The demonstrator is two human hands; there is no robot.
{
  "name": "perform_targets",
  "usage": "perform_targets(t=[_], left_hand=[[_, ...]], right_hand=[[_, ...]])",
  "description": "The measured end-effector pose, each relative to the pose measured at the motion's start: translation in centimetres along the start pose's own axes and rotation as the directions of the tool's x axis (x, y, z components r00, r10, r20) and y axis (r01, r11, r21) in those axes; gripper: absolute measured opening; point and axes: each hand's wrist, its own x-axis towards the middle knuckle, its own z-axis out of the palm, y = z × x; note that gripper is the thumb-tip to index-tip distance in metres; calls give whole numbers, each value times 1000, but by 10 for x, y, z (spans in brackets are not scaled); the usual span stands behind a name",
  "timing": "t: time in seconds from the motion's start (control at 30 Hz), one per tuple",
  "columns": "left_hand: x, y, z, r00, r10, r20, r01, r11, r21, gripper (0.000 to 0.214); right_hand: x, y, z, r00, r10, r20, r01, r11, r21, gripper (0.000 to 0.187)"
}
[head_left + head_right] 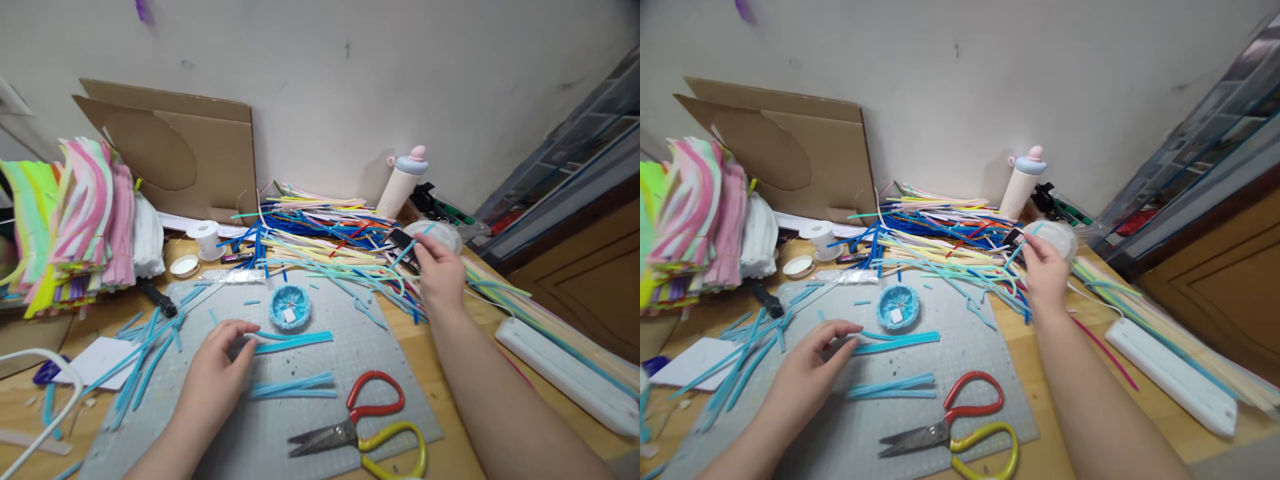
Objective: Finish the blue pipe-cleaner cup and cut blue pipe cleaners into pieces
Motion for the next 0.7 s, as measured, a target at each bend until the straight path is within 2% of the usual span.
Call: perform_targets(t=[0.1,0.17,0.23,0.27,0.3,0.33,0.37,0.4,0.43,0.47,0.5,0.57,0.6,0.63,0.7], left_hand=[[3,-4,-1,999,-28,20,28,999,36,20],[3,-4,0,999,4,36,-7,997,82,22],[3,-2,2,997,55,45,-61,987,150,24],[2,0,4,996,79,47,-87,978,188,26],[1,1,5,994,101,52,-110,968,224,27],[1,2,7,991,118,60,-129,959,254,27],[1,3,9,989,131,72,-146,950,277,24],[1,4,11,986,140,89,-160,942,293,20],[1,3,13,984,145,105,-171,937,304,15],[2,3,15,982,146,118,-177,934,312,10],[2,2,17,981,146,127,-180,931,317,7],[3,3,17,978,157,136,-194,923,331,5],[3,5,16,975,176,138,-213,917,336,5],[2,8,14,968,209,142,-245,909,338,5],[-2,18,9,938,305,163,-343,881,325,9]], right_hand=[[-13,-21,5,976,-106,-192,138,977,161,31],[-28,-41,7,974,-128,-188,176,947,268,22],[-50,-62,9,993,-112,27,94,919,383,22],[-62,-71,10,976,-91,198,-3,904,428,30],[-74,-79,11,907,-55,418,-145,890,432,37],[-86,-86,13,781,10,625,-313,872,377,36],[-96,-90,16,634,71,770,-461,834,302,32],[-105,-92,18,491,136,860,-588,780,213,29],[-113,-92,21,372,185,910,-689,712,136,27],[-118,-90,23,277,220,935,-764,641,75,27],[-122,-87,25,207,241,948,-818,574,32,27],[-124,-82,28,121,246,962,-872,490,-15,28],[-124,-80,28,110,241,964,-877,480,-20,29],[-123,-80,28,125,235,964,-869,495,-8,30],[-122,-83,28,226,226,948,-799,599,48,29]])
